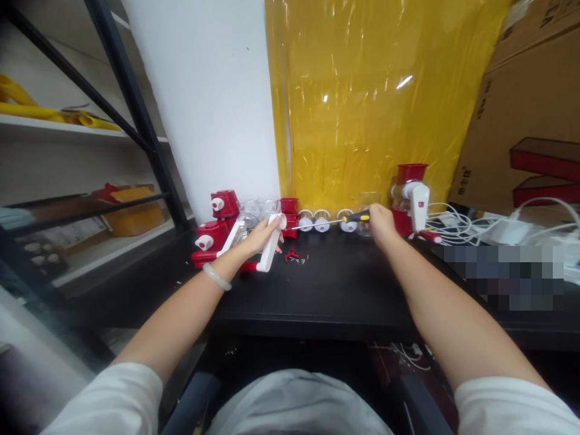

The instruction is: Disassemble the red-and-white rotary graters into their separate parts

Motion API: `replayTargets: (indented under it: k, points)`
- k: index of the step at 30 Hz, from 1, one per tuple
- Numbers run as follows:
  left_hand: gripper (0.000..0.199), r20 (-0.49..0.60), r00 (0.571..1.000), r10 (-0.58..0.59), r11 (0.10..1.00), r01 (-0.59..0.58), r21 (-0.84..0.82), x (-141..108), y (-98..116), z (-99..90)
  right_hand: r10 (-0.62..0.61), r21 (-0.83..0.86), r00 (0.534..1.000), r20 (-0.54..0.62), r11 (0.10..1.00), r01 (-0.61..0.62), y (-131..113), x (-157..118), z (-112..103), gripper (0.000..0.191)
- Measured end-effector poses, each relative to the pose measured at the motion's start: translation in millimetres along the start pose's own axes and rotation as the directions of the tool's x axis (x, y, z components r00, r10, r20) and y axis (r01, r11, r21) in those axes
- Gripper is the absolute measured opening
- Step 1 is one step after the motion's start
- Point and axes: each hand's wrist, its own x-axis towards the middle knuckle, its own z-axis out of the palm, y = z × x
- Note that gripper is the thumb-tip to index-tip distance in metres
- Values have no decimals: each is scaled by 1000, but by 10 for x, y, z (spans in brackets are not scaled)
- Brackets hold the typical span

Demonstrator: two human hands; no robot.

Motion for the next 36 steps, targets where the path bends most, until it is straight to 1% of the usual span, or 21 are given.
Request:
replayTargets:
  k: [3, 6, 8, 12, 14, 17, 24, 27, 32, 36]
  points:
    - [41, -54, 998, 34, 999, -34, -7, 3, 25, 6, 39, -10, 997, -64, 999, -39, -3, -4, -1, 7]
    - [46, -98, 994, 54, 998, -51, 23, 20, 11, 1, 51, -28, 997, -65, 998, -53, -16, -13, 2, 9]
    - [47, -108, 991, 80, 996, -76, 37, 36, -9, -9, 44, -27, 997, -64, 999, -46, -22, -19, 5, 10]
    - [47, -81, 986, 149, 989, -147, 26, 42, -22, -18, 58, -24, 997, -60, 998, -59, -26, -25, 11, 9]
    - [46, -66, 984, 163, 986, -160, 46, 26, -9, -12, 63, -17, 996, -60, 998, -64, -24, -27, 11, 10]
    - [45, -48, 987, 151, 986, -147, 79, -3, 15, 4, 49, -21, 998, -47, 999, -50, -26, -38, 8, 10]
    - [48, 27, 990, 141, 988, -142, 66, -4, 4, 26, 50, -3, 998, -38, 999, -51, -59, -77, 26, 9]
    - [47, 30, 989, 147, 985, -149, 81, -4, 0, 26, 56, -16, 998, -38, 998, -56, -52, -69, 24, 10]
    - [52, 27, 988, 153, 986, -155, 55, -7, -7, 23, 57, -36, 998, -39, 998, -58, -51, -75, 25, 10]
    - [47, 43, 988, 149, 988, -151, 40, 10, -34, 22, 67, -29, 996, -51, 997, -69, -78, -96, 43, 11]
